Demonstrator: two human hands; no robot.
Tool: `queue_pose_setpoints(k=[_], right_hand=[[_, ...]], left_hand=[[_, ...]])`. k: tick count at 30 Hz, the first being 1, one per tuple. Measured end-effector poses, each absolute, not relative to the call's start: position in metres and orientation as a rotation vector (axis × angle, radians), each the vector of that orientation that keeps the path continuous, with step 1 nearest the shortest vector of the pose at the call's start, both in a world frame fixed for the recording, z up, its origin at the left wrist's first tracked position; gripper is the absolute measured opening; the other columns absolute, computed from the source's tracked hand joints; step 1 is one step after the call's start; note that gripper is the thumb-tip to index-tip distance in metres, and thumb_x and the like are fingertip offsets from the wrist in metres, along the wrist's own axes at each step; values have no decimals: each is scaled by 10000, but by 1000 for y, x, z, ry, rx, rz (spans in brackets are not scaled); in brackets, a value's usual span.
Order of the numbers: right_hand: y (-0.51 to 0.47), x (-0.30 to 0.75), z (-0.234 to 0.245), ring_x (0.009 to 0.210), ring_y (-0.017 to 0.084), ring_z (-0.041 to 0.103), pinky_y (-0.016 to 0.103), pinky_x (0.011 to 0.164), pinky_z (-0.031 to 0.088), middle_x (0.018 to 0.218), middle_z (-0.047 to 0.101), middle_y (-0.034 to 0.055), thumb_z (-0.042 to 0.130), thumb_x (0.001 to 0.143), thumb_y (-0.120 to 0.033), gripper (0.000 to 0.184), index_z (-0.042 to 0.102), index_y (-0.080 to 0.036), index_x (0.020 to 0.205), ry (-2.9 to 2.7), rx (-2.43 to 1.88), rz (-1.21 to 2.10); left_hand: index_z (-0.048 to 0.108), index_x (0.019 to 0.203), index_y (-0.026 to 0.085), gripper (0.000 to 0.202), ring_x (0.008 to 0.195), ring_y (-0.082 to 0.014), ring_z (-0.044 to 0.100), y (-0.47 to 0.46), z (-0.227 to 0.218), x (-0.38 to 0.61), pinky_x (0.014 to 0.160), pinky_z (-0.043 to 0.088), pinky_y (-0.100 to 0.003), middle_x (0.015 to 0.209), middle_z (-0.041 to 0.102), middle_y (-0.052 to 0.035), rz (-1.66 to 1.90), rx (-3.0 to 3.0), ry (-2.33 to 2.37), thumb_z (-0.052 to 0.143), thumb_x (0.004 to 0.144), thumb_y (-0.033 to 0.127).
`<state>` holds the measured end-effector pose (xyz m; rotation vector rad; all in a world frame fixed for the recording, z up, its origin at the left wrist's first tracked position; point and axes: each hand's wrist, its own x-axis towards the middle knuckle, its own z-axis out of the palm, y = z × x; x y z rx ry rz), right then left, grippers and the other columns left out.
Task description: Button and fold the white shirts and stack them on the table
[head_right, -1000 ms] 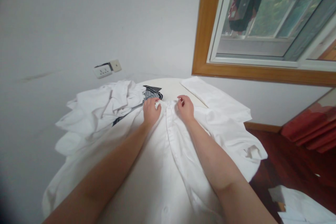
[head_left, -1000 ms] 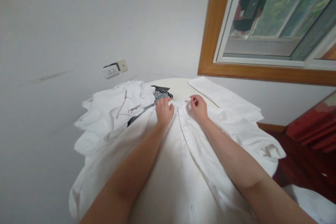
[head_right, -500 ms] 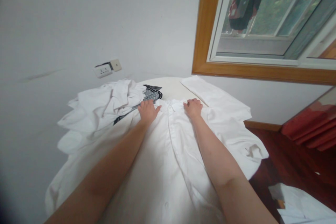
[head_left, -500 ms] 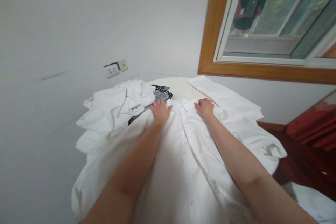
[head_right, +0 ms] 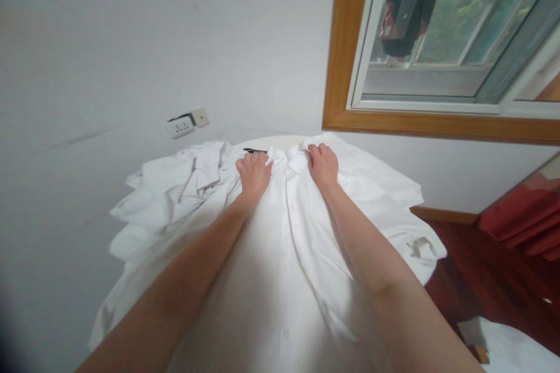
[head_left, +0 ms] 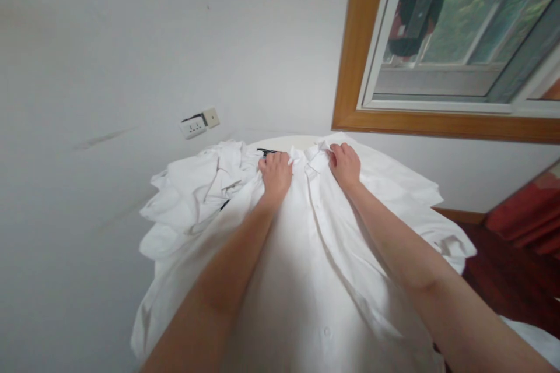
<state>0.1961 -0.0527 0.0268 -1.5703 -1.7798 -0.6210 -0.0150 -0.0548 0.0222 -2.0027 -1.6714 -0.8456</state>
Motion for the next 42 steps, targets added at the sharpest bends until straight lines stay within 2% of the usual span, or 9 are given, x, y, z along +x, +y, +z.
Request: queue_pose_setpoints(k=[8,14,19,21,24,28,32,37,42], right_hand=[[-20,206,71,1001,248,468,328,804,332,1075,558,108,323,989,-266,324,574,-219,1188,-1989,-1568,-613],[-9,202,34,1102,293,438,406,935,292,1139,566,177,316,975,-223,345,548,-123,1210,-2002,-1752,-393],[-22,191,24,1233,299,373,412,1003,253,1291,525,173,490,897,-202,433,492,-142,1326,-2052,-1764,-460],[-33,184,32,1226,283,408,394,991,285,1285,549,153,502,880,-168,409,546,-170,1287,-2195,-1675,-459],[-55,174,41,1066,242,556,329,879,380,1114,656,118,467,878,-124,311,674,-196,1099,-2389,-1620,-294],[-88,169,37,898,193,643,242,747,416,954,718,75,509,825,-94,269,717,-186,970,-2406,-1665,59],[-113,174,23,766,171,659,217,671,412,844,731,56,569,805,-140,213,714,-162,959,-2345,-1750,300],[-124,173,4,805,171,640,218,680,407,897,721,86,599,843,-253,181,710,-146,939,-2249,-1736,297],[-127,169,-13,826,164,607,225,724,400,872,687,95,525,871,-218,197,701,-134,901,-2114,-1715,175]], left_hand=[[521,1133,200,256,1087,-297,455,-7,52,-27,975,251,-473,1028,610,-134,-689,-2205,-1484,345,965,281],[511,1171,155,280,1098,-292,450,-5,20,-15,979,270,-464,1050,609,-140,-490,-2197,-1514,354,945,206],[567,1142,129,314,1134,-290,447,-11,-11,0,1056,204,-506,1079,622,-165,-430,-2176,-1654,358,908,118],[578,1148,119,348,1161,-285,440,-14,-11,3,1095,136,-529,1095,620,-166,-438,-2150,-1684,336,900,89],[560,1199,112,403,1221,-286,410,-22,1,6,1117,90,-543,1186,581,-171,-538,-2122,-1667,312,886,58],[571,1155,131,365,1222,-296,439,-43,17,14,1053,281,-478,1209,565,-174,-666,-2227,-1611,320,893,85],[552,1121,149,266,1005,-243,592,-70,7,21,861,446,-350,1061,637,-135,-723,-2431,-1757,402,902,163],[583,1002,134,186,911,-202,618,-98,-30,15,822,472,-312,956,646,-113,-711,-2557,-1840,430,902,172],[606,962,162,187,919,-182,589,-106,-41,5,879,469,-322,933,609,-80,-819,-2615,-1580,428,905,161]])
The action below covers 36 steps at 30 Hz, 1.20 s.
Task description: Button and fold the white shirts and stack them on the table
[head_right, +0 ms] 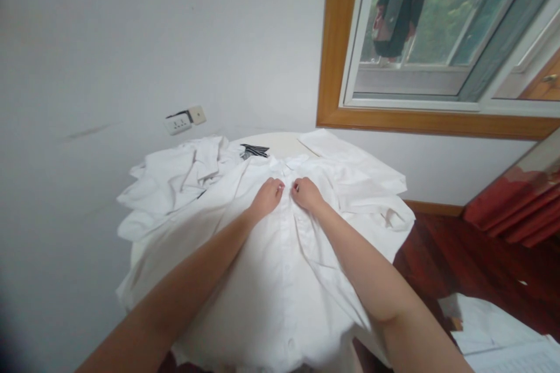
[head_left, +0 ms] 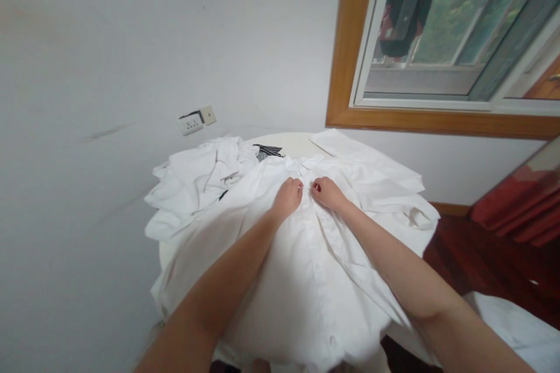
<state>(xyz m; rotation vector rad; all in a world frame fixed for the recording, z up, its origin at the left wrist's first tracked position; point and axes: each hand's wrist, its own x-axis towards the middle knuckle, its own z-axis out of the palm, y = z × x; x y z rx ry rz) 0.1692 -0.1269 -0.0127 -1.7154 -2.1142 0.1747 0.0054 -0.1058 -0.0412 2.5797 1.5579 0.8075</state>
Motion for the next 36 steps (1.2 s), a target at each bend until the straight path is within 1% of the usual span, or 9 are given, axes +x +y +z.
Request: queue_pose_setpoints(k=[4,8,11,14,18,21,25,31,36], right_hand=[[-130,174,-15,754,149,583,228,692,398,800,662,67,549,870,-299,218,691,-144,812,-2101,-1634,254],[-130,178,-15,699,133,575,221,660,412,791,642,32,688,762,-415,292,679,-151,888,-2050,-1588,378],[-132,175,-16,744,146,586,232,686,423,872,630,53,701,742,-375,271,674,-156,900,-2065,-1665,273],[-137,171,-15,786,178,596,252,671,423,927,620,83,643,786,-364,226,673,-167,894,-2122,-1737,92],[-140,167,-12,808,203,606,261,629,406,917,628,102,554,842,-324,188,672,-177,849,-2209,-1773,-66],[-138,169,-11,773,194,604,259,622,391,893,642,106,543,831,-288,169,666,-175,810,-2203,-1782,-64],[-132,169,-9,696,169,573,254,629,384,787,652,74,537,789,-271,157,641,-174,724,-2049,-1689,110],[-119,155,-18,637,133,547,221,622,394,664,631,1,513,745,-273,162,627,-172,689,-1666,-1464,481],[-108,165,-35,608,135,519,227,575,365,582,571,-10,513,733,-313,222,617,-155,617,-1634,-1478,711]], left_hand=[[608,896,164,183,909,-183,577,-101,-41,3,881,470,-332,884,603,-68,847,2567,1487,426,916,173],[598,867,176,160,903,-193,572,-101,-42,4,862,474,-342,862,595,-61,859,2565,1483,466,922,247],[596,848,184,112,905,-196,571,-104,-41,6,860,474,-341,867,588,-57,821,2579,1482,537,888,271],[597,854,179,100,890,-201,574,-107,-39,8,857,472,-341,888,585,-64,787,2597,1511,569,865,274],[600,884,166,140,915,-214,583,-113,-35,11,875,461,-336,918,595,-83,724,2629,1582,550,879,296],[602,908,175,196,919,-222,597,-119,-30,13,844,463,-333,945,606,-94,611,2635,1694,506,906,346],[598,944,178,235,918,-241,615,-123,-28,17,776,466,-338,962,619,-111,464,2655,1792,441,925,353],[558,1045,171,217,914,-258,623,-120,-29,21,755,460,-352,977,637,-112,486,2649,1828,448,899,287],[563,982,180,196,931,-224,615,-123,-27,18,798,454,-327,968,634,-92,470,2627,1789,413,928,294]])
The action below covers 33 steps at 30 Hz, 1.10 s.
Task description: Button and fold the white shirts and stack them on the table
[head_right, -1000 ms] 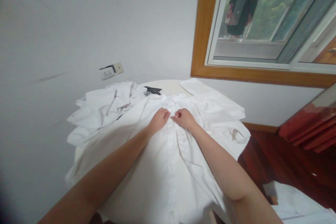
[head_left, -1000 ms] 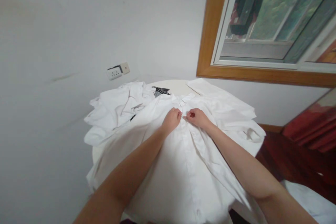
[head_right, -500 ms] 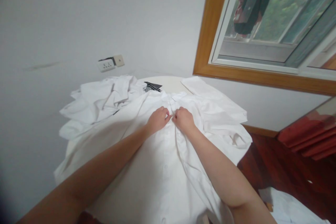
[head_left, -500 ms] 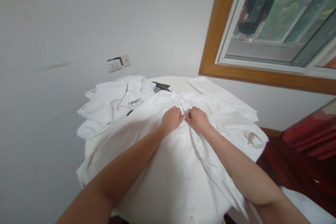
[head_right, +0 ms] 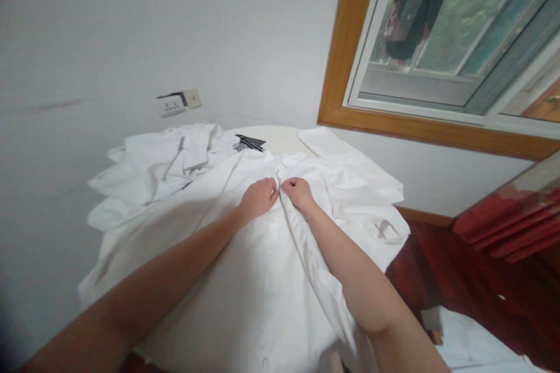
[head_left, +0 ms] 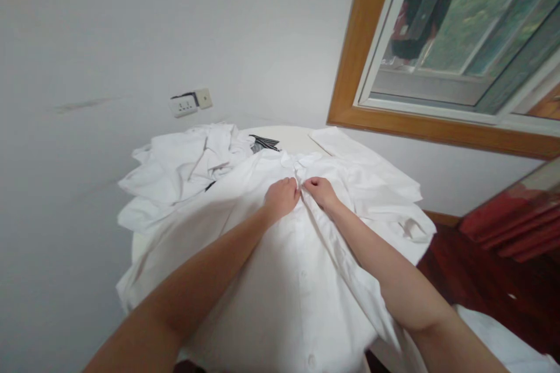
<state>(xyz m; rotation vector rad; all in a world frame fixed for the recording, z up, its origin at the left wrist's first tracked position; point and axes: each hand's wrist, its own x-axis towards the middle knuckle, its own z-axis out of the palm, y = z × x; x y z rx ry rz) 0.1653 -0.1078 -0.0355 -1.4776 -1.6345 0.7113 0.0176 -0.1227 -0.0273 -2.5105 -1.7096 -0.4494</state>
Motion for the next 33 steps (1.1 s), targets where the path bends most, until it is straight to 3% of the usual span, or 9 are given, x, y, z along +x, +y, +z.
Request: queue_pose_setpoints(k=[9,17,25,33], right_hand=[[-102,176,-43,673,152,560,253,645,432,699,649,18,522,754,-381,266,666,-158,744,-1648,-1367,841],[-110,178,-38,437,86,400,212,457,320,491,453,-78,626,664,-393,247,607,-177,782,-1575,-1266,1191],[-106,183,-43,560,106,495,222,544,389,622,576,-32,667,628,-421,293,632,-168,770,-1599,-1216,1159],[-107,184,-45,606,125,535,244,601,428,679,624,-16,720,590,-405,329,640,-172,807,-1453,-1191,1244]], left_hand=[[578,1015,178,185,982,-219,602,-129,-25,15,859,452,-328,1025,628,-85,-533,-2553,-1716,501,903,303],[601,974,180,195,938,-204,612,-124,-28,14,826,446,-307,976,647,-70,-548,-2562,-1701,443,916,279],[633,803,193,196,809,-184,599,-112,-31,7,745,435,-288,845,640,-51,-644,-2689,-1660,475,875,282],[637,738,172,286,646,-141,559,-95,-30,-5,599,408,-238,679,631,0,-1090,-2973,-1954,542,803,434]])
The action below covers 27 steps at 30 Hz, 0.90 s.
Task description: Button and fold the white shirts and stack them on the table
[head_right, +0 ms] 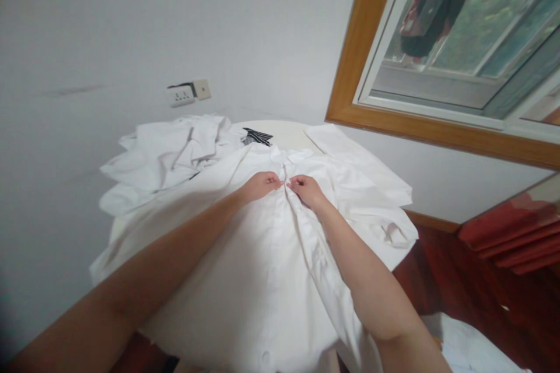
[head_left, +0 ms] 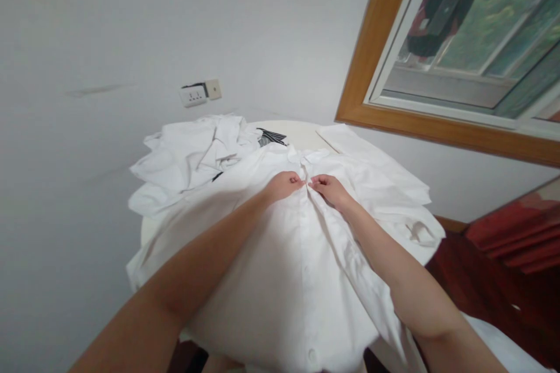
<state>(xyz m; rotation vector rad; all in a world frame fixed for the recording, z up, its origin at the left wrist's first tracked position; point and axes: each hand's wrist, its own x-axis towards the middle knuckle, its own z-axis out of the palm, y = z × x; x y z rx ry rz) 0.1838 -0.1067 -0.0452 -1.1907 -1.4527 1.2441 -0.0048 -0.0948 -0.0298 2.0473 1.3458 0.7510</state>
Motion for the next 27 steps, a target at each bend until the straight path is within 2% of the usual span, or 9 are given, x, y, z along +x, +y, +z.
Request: queue_pose_setpoints(k=[12,20,27], right_hand=[[-111,182,-40,670,158,595,267,664,474,692,660,-5,754,584,-456,367,659,-177,803,-1408,-1128,1301],[-109,184,-46,718,162,612,268,692,479,753,695,14,673,701,-388,262,706,-167,839,-1591,-1162,1188],[-111,181,-43,755,185,629,269,667,489,740,705,27,677,727,-355,208,723,-174,819,-1584,-1231,1140]], left_hand=[[626,756,178,251,689,-146,587,-91,-35,-6,673,459,-255,719,655,-2,722,1998,1297,520,782,404],[629,778,169,254,689,-143,579,-90,-33,-6,670,448,-256,719,647,1,690,2020,1299,503,805,387],[641,796,166,277,682,-149,575,-90,-33,-6,649,440,-257,714,643,-3,668,2080,1306,484,825,392]])
